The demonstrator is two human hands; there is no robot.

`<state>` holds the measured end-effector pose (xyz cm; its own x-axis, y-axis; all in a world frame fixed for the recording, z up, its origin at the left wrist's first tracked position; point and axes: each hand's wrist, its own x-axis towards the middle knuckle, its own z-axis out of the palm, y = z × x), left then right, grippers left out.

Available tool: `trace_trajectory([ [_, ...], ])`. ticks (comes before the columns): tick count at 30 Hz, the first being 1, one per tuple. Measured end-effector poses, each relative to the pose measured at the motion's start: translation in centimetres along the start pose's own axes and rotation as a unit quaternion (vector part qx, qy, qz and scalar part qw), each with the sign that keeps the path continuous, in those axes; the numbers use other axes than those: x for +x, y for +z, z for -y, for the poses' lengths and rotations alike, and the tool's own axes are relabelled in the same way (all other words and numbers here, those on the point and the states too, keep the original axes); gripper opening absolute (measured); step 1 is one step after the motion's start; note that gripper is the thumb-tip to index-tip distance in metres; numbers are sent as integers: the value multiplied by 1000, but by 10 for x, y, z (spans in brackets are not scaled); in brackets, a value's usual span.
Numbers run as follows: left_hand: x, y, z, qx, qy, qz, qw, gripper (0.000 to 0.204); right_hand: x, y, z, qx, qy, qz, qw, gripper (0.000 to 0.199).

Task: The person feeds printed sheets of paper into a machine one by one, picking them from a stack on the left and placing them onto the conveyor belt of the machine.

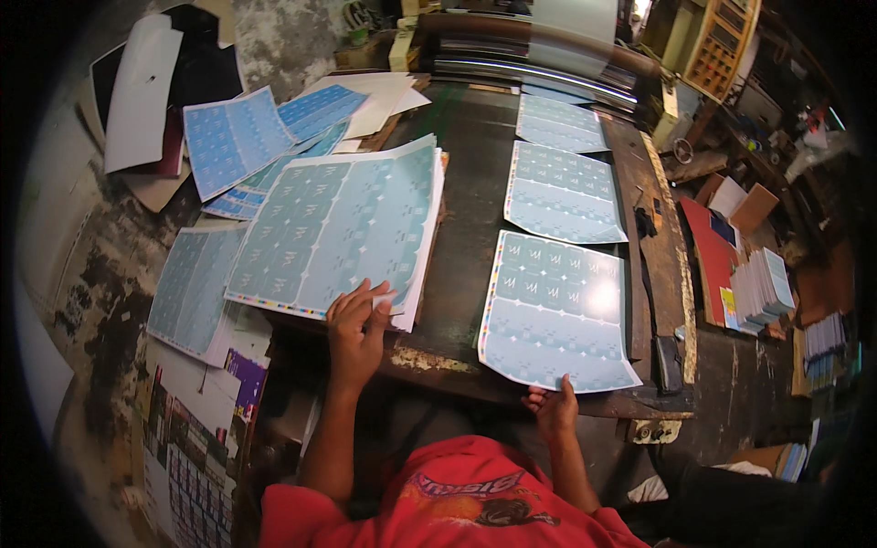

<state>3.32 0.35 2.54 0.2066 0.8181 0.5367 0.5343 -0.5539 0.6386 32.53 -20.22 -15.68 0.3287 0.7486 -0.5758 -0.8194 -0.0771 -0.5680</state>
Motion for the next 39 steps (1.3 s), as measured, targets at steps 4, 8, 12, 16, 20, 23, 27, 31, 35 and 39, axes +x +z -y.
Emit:
trace_trajectory([
  [4, 4, -12, -8, -299, -205, -48, 931, 27, 12, 17, -6, 4, -60, -18, 998, 54],
  [8, -10, -16, -45, 25, 74, 112, 991, 16, -12, 47, -6, 21, -52, -70, 996, 57],
  [12, -21, -10, -66, -96, 149, 276, 945, 14, -49, 69, 24, 23, -45, 114, 992, 68],
  [16, -39, -3, -79, -85, 210, 349, 909, 24, -50, 65, 34, -28, -47, 129, 990, 60],
  [20, -28, 2, -61, -12, 202, 199, 959, 42, -34, 23, 21, -29, -13, 73, 997, 40],
  [23, -6, 7, -40, 53, 133, 59, 988, 42, -43, -6, -3, -29, 23, 14, 999, 34],
  [27, 0, 9, -7, 112, 104, 53, 987, 37, -70, -37, -32, -101, 43, -23, 994, 33],
  [31, -3, 14, 2, 120, 100, 39, 987, 32, -104, -44, -46, -78, 59, -13, 995, 35],
  [35, -2, 18, -1, 130, 100, 26, 986, 29, -120, -34, -43, -75, 34, 1, 997, 36],
  [39, -2, 19, -2, 126, 100, 24, 987, 28, -117, -34, -45, -13, 34, -10, 999, 37],
])
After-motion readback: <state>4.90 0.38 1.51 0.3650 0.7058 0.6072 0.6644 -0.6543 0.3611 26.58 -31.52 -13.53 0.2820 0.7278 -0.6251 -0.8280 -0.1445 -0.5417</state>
